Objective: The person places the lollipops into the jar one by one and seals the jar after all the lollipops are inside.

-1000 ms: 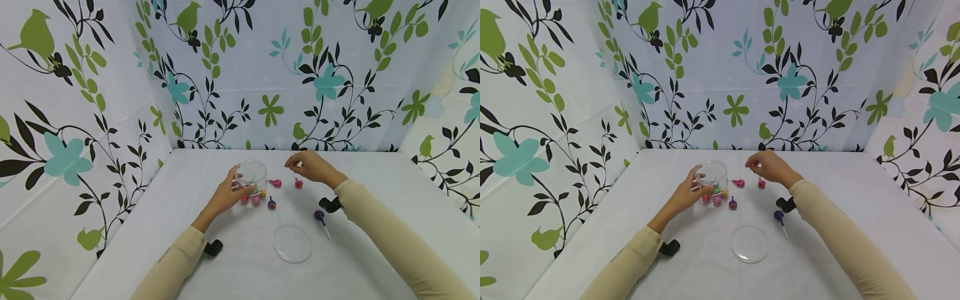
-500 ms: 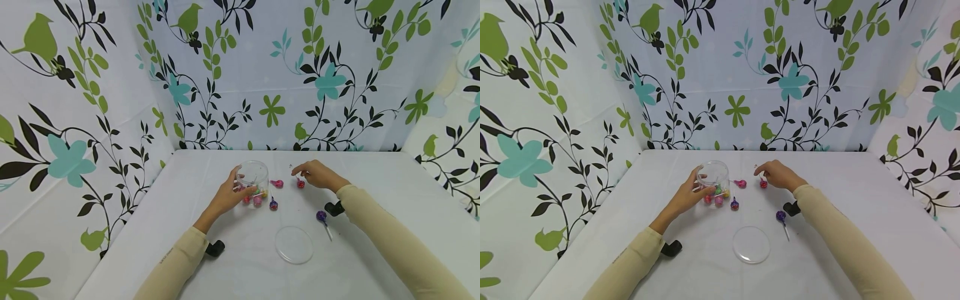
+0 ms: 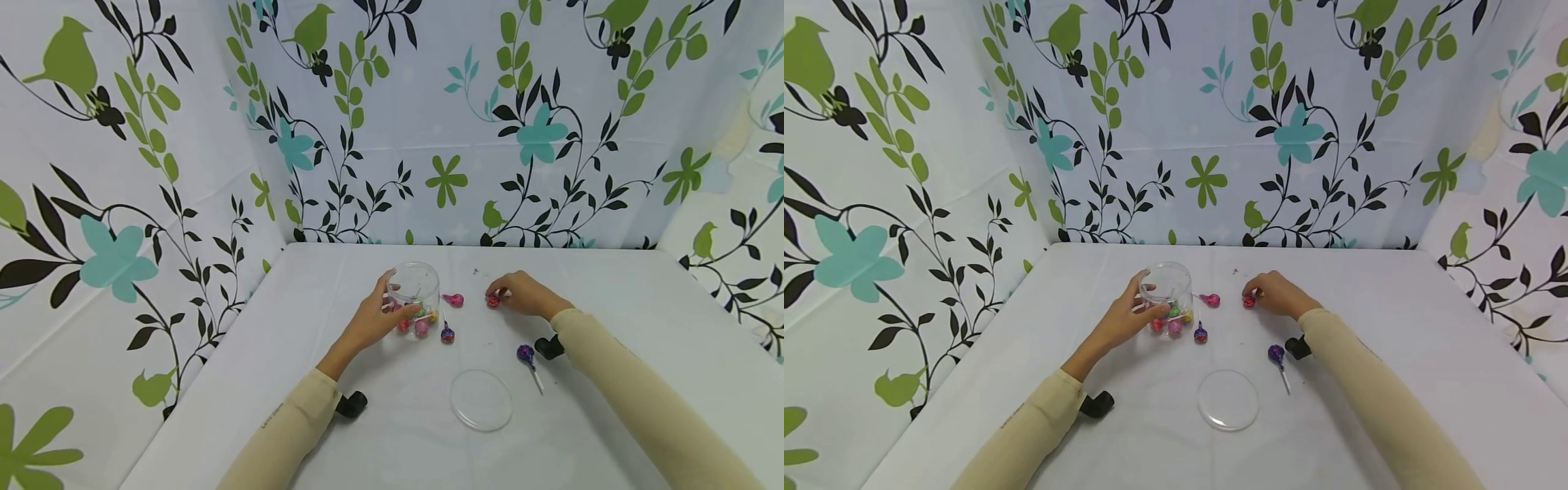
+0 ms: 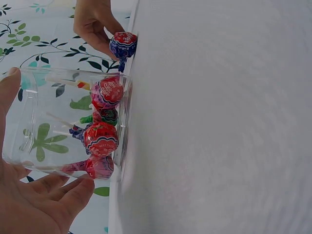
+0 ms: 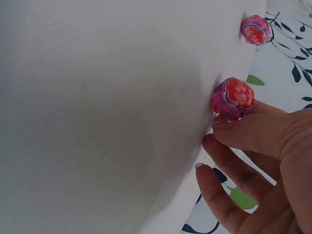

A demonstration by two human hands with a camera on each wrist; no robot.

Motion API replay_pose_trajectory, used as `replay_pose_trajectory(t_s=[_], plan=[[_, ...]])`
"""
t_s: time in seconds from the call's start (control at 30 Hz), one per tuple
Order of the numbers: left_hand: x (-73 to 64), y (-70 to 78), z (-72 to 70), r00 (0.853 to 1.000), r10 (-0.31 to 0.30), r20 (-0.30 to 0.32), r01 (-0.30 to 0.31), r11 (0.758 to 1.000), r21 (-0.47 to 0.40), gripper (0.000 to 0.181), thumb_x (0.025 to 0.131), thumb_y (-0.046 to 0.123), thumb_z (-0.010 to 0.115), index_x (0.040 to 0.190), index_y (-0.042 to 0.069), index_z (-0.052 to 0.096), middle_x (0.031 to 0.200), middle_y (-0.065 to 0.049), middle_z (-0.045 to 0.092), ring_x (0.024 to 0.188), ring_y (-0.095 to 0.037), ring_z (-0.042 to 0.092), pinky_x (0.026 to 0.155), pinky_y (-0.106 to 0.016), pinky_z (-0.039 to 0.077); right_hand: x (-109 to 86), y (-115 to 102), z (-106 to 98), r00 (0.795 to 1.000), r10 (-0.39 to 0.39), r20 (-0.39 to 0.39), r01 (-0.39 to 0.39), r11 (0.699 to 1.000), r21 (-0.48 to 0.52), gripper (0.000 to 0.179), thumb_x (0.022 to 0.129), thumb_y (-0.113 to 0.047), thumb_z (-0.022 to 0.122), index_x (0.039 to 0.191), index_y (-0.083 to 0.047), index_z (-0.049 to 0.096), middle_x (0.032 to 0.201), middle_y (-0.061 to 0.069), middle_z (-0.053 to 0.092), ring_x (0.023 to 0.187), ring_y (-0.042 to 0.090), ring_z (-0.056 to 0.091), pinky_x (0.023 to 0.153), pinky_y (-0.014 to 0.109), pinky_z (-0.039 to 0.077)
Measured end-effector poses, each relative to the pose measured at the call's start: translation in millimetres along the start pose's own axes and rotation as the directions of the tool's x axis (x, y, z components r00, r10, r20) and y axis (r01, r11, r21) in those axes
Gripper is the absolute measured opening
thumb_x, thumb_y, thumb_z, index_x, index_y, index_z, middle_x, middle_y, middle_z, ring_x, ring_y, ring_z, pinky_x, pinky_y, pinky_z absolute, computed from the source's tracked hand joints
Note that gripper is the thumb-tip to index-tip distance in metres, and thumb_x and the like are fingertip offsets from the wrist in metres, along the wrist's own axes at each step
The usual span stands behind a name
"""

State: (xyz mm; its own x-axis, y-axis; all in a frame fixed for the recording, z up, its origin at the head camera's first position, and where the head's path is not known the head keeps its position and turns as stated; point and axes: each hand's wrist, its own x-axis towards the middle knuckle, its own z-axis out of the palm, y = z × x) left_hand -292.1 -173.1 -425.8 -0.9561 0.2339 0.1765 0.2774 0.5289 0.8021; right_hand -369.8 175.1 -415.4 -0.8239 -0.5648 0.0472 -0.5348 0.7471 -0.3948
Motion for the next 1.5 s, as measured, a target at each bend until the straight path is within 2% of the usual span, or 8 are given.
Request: replay_pose_trajectory(t_s=[0.2,0.47,0.93,1.23,1.5], plan=[[-0.1,1.6,-1.3,1.0,-0.005,0.004,0.005,1.0,0.001,0.097,0.093,0.057,0.073,0.166,0.026,0.018,0.156,-0.011,0.047,0.14,-0.037,0.048,0.11,-0.058,0.042,-4.0,1,-2,0.999,0.01,-0.033,-0.01,1.0,0.011,0.02,0.091,0.008,0.073,0.109,0.0,0.078,0.106,0.012,0.074,0.098,0.032,0.064,0.095,0.052,0.055],[-0.3,2.7,-0.6,1.0,-0.011,0.004,0.011,1.0,0.006,0.096,0.093,0.056,0.073,0.166,0.025,0.019,0.156,-0.01,0.048,0.14,-0.037,0.049,0.11,-0.058,0.043,-6.8,4,0,0.999,0.015,-0.047,-0.015,1.0,-0.003,0.013,0.092,0.006,0.074,0.103,0.0,0.079,0.101,0.011,0.074,0.095,0.031,0.064,0.092,0.05,0.056],[0.3,1.5,0.0,1.0,-0.004,0.003,0.004,1.0,0.002,0.097,0.092,0.058,0.073,0.166,0.027,0.019,0.156,-0.011,0.048,0.14,-0.038,0.049,0.109,-0.06,0.042,-12.0,10,0,0.998,0.048,-0.05,-0.046,0.998,0.043,0.013,0.091,0.004,0.074,0.098,-0.005,0.079,0.095,0.006,0.072,0.089,0.025,0.061,0.086,0.047,0.056],[-2.0,2.3,-1.6,1.0,0.026,0.008,-0.026,0.999,-0.027,0.095,0.093,0.055,0.074,0.166,0.025,0.02,0.155,-0.012,0.048,0.138,-0.038,0.05,0.111,-0.055,0.043,-14.8,6,-3,0.997,0.078,-0.024,-0.076,0.995,0.071,0.011,0.091,0.003,0.076,0.098,-0.005,0.079,0.092,0.003,0.071,0.086,0.024,0.059,0.082,0.041,0.056],[-1.3,1.6,-1.4,1.0,0.028,0.01,-0.027,0.999,-0.025,0.095,0.093,0.055,0.074,0.166,0.024,0.02,0.155,-0.013,0.048,0.138,-0.038,0.05,0.111,-0.054,0.042,-16.1,6,-3,0.994,0.111,-0.023,-0.108,0.991,0.082,0.011,0.092,0.001,0.077,0.102,-0.003,0.08,0.096,0.005,0.072,0.089,0.026,0.061,0.086,0.044,0.057]])
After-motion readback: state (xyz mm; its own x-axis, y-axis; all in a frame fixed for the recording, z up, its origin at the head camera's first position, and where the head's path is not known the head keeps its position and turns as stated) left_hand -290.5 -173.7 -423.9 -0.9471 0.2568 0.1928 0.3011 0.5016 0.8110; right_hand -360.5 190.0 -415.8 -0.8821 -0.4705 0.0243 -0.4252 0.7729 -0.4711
